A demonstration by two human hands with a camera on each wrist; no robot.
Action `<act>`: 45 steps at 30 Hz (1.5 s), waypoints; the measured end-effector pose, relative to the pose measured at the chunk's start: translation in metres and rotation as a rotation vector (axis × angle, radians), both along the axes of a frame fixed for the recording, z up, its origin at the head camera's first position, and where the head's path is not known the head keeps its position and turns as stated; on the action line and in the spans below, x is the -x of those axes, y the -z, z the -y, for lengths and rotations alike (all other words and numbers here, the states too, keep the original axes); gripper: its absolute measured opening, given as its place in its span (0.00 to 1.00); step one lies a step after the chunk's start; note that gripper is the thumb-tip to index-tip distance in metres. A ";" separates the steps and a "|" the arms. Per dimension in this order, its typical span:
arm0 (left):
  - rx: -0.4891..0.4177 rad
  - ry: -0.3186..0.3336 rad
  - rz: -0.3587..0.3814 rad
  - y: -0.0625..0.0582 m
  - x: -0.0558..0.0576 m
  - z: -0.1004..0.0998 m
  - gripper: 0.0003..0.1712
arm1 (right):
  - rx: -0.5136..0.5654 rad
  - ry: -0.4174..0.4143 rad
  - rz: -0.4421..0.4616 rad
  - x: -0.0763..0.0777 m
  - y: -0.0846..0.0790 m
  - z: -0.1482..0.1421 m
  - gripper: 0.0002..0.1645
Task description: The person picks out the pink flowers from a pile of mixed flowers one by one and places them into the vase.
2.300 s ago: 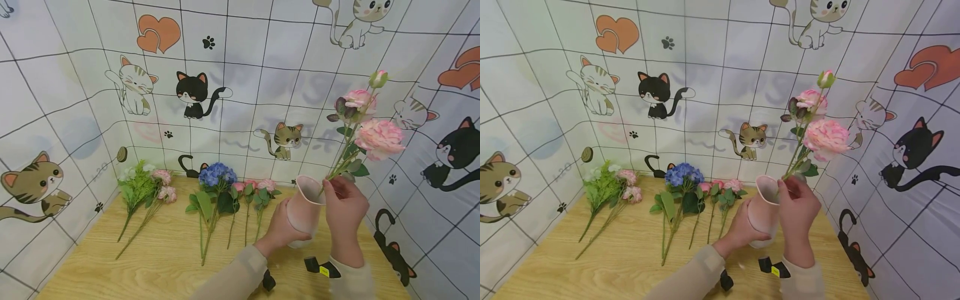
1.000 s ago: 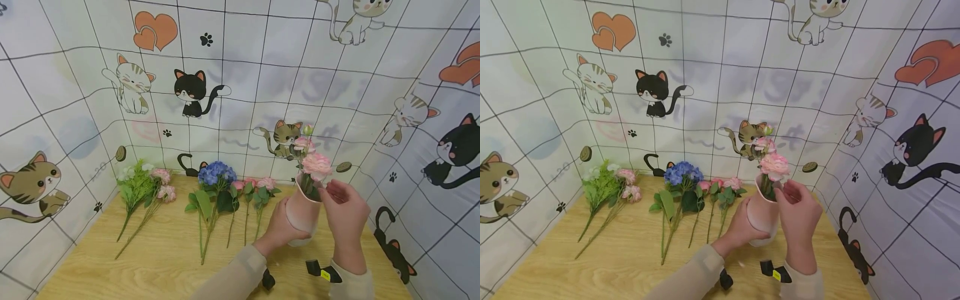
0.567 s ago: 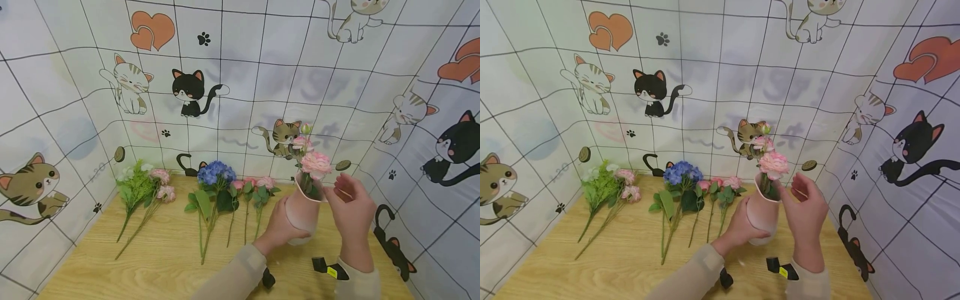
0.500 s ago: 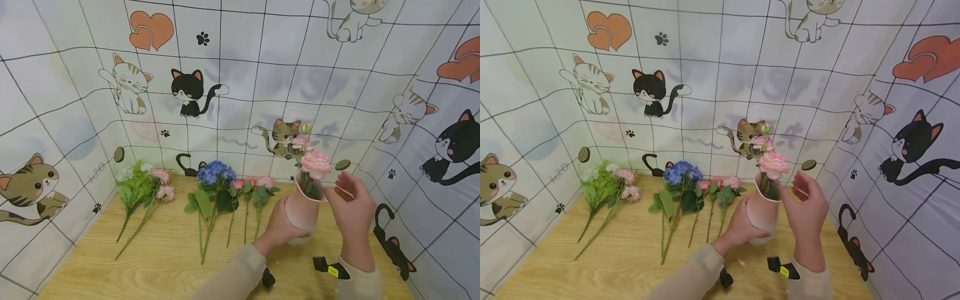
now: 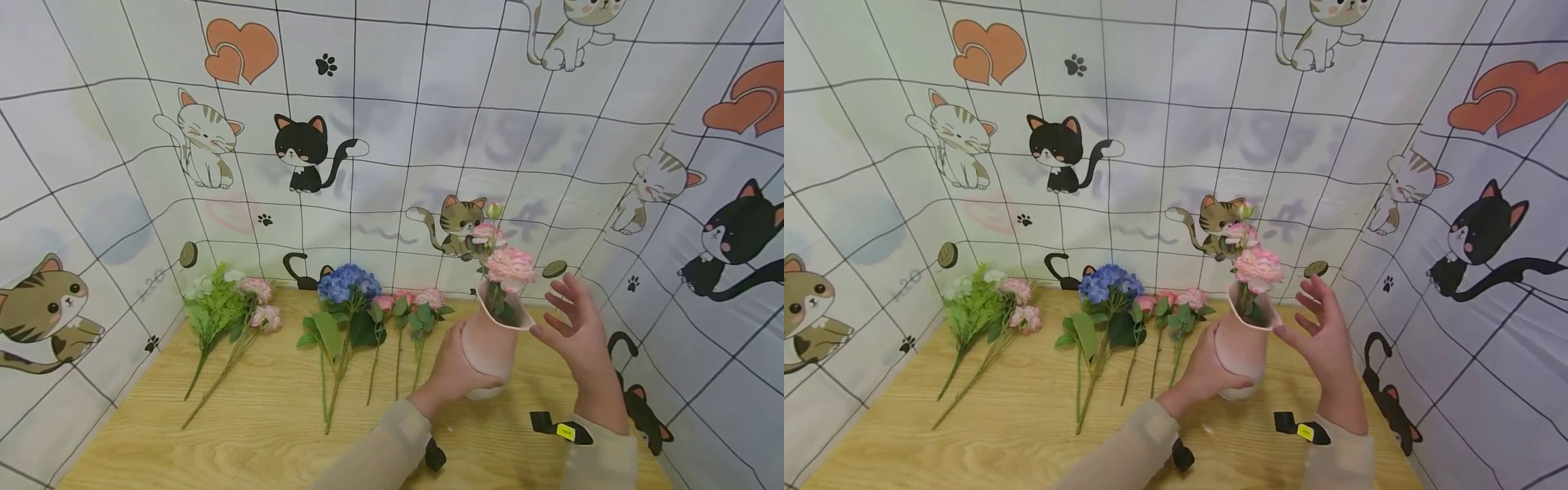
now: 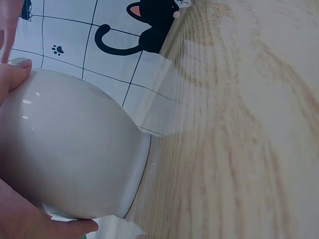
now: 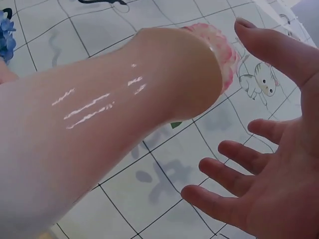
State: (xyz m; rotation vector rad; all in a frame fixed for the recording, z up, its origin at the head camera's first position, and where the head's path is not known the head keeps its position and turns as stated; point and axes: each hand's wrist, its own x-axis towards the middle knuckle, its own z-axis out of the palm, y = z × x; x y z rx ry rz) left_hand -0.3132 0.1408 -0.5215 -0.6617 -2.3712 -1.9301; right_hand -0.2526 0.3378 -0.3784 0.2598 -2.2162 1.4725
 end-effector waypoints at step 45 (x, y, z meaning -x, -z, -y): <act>-0.009 0.008 0.003 -0.004 -0.001 0.003 0.72 | 0.234 -0.326 0.056 0.056 0.070 0.033 0.57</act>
